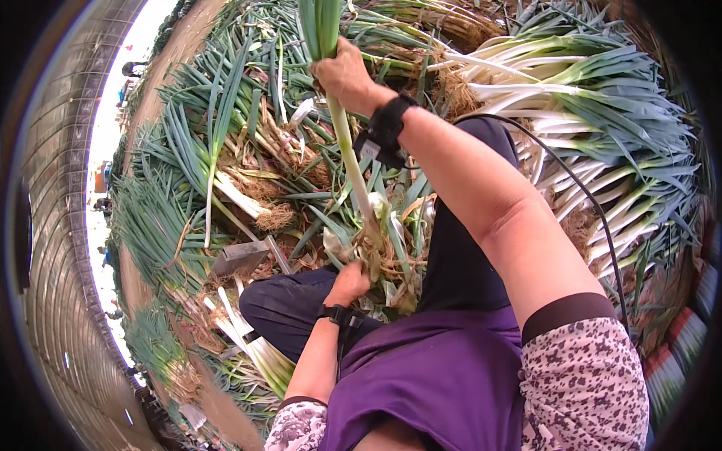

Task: Cleaning, trimming, and bundling scallions in an agricultural processing area.

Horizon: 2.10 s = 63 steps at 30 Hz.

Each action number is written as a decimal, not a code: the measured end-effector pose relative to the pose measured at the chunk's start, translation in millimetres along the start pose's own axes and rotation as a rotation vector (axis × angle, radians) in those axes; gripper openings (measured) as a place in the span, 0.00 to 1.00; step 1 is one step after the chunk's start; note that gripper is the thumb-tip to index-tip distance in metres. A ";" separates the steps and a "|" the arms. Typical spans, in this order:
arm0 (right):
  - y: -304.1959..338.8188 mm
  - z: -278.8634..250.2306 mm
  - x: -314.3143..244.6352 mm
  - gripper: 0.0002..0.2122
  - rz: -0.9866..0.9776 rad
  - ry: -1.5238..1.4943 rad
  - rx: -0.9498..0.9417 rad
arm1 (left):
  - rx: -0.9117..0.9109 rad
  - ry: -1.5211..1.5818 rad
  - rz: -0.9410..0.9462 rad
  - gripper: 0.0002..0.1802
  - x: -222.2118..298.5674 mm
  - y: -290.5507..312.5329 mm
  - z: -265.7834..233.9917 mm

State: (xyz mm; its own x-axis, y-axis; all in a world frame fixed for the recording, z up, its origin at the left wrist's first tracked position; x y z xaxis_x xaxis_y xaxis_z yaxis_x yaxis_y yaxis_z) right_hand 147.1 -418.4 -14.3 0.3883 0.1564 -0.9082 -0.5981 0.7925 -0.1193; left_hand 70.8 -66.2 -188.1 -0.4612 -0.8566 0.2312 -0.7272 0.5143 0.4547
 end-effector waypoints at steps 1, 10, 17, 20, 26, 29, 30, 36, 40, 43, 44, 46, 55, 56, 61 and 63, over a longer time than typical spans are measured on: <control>-6.4 -3.8 -7.8 0.11 -0.059 0.036 0.004 | -0.126 -0.052 0.012 0.12 -11.4 6.2 11.5; -17.6 -39.1 9.5 0.14 -0.073 0.185 0.283 | 0.669 -0.109 0.598 0.35 169.3 29.7 -126.1; -19.7 -54.2 -10.9 0.14 -0.092 0.281 0.324 | 0.751 -0.282 0.658 0.03 174.5 4.8 -109.0; -18.4 -58.8 -50.1 0.11 -0.430 0.464 0.378 | 0.613 -0.387 0.740 0.04 174.8 15.0 -78.3; -17.1 -82.6 -20.8 0.08 -0.183 0.223 0.471 | 0.134 -0.106 0.764 0.08 141.9 73.6 -57.5; -21.7 -84.5 -12.9 0.04 -0.043 0.260 0.393 | 0.298 0.258 0.623 0.18 133.3 80.7 -115.9; -22.2 -84.5 -10.9 0.02 -0.046 0.209 0.397 | 0.368 0.339 0.574 0.27 120.7 75.7 -119.5; -13.3 -75.9 -14.2 0.03 0.001 0.006 0.350 | 0.416 0.352 0.459 0.13 109.5 36.4 -104.8; -24.8 -107.9 -29.2 0.04 -0.115 0.082 0.382 | 0.372 0.264 0.631 0.04 128.5 45.2 -95.1; -44.1 -139.2 -36.5 0.03 -0.040 0.161 0.446 | 0.250 0.112 0.669 0.04 100.4 71.2 -69.3; -50.9 -147.7 -40.1 0.04 -0.027 0.084 0.456 | 0.175 0.004 0.610 0.05 79.1 76.7 -54.7; -59.2 -160.2 -39.5 0.04 0.003 -0.076 0.404 | 0.039 -0.049 0.478 0.06 59.3 82.8 -55.4; -59.5 -142.4 -16.1 0.09 0.243 -0.640 0.083 | -0.290 1.158 0.510 0.22 161.8 42.0 -117.4; -58.9 -134.4 -15.5 0.08 0.226 -0.589 0.058 | -0.388 1.127 0.490 0.20 166.3 43.0 -109.7; -67.8 -125.8 -21.0 0.09 0.294 -0.380 -0.011 | -0.556 1.171 0.494 0.22 183.2 60.9 -96.9; -66.5 -142.1 -25.9 0.11 0.220 -0.160 0.145 | -0.579 1.092 0.416 0.24 163.4 65.2 -86.6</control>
State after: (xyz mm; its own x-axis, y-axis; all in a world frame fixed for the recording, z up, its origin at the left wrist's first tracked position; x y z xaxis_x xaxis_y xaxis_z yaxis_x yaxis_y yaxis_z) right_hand 77.2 -558.9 -39.8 0.3726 0.4152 -0.8300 -0.5782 0.8034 0.1424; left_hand -8.0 -176.3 -46.2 0.2502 -0.3706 0.8944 -0.1810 0.8896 0.4193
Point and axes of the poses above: each hand's wrist, its own y-axis away from the middle knuckle, its own z-axis out of the palm, x = y × z, the point moved 10 cm from there along -y, towards the middle knuckle, and after that the axes turned 7 degrees about -z, right-handed, at the moved point
